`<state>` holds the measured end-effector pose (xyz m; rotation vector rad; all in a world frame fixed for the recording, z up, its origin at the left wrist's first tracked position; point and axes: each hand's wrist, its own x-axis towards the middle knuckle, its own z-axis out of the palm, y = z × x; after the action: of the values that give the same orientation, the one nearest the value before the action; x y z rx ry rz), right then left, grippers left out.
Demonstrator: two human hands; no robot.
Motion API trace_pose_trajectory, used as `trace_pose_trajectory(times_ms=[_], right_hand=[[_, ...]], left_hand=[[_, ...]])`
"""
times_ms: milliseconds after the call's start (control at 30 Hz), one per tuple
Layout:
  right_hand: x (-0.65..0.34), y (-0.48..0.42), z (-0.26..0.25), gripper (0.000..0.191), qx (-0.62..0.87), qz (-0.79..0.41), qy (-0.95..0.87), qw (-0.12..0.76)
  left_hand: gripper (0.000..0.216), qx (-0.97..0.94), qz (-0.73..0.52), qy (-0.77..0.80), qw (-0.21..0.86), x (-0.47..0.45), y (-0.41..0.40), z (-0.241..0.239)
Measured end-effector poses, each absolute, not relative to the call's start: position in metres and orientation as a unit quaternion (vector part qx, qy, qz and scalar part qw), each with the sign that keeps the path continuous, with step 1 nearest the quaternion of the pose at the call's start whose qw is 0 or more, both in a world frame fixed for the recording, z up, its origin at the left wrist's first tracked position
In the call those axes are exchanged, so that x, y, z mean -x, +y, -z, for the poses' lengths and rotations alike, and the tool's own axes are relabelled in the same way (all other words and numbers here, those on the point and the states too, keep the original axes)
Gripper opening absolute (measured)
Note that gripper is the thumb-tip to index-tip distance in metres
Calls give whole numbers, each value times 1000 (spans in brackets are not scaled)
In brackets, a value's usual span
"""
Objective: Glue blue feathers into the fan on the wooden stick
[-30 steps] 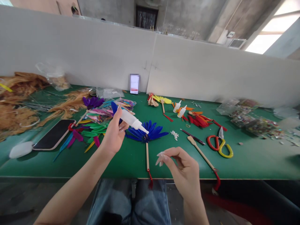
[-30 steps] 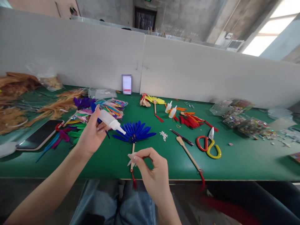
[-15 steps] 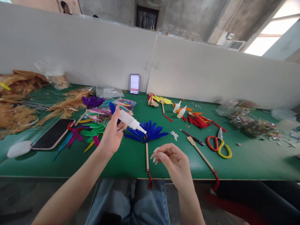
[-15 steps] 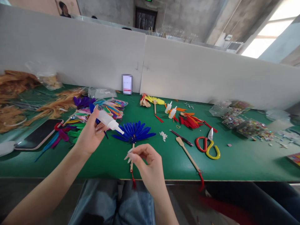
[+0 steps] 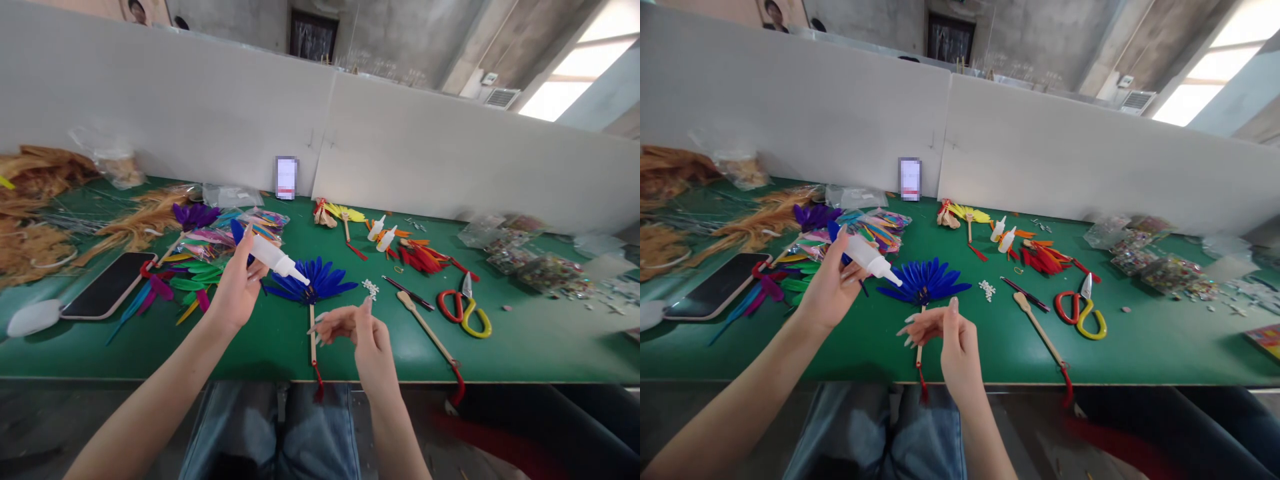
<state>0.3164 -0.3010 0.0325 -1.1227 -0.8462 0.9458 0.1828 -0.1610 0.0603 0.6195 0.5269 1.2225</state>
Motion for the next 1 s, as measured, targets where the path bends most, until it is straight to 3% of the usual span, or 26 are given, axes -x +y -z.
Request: trace_pose_trajectory(times_ms=[367, 467, 767, 1000], right_hand=[[-317, -298, -31, 20, 535, -424, -358, 636], [-316, -298, -28, 21, 536, -418, -352, 644], [-317, -298, -28, 47, 488, -450, -357, 657], [-318, -299, -25, 22, 518, -427, -337, 660]], left_hand=[[28, -279, -558, 251, 740, -184, -161, -61], [27, -279, -559, 261, 736, -184, -161, -61], [25, -284, -554, 246, 743, -185, -164, -62], [32, -299, -546, 242, 744, -185, -164, -62]])
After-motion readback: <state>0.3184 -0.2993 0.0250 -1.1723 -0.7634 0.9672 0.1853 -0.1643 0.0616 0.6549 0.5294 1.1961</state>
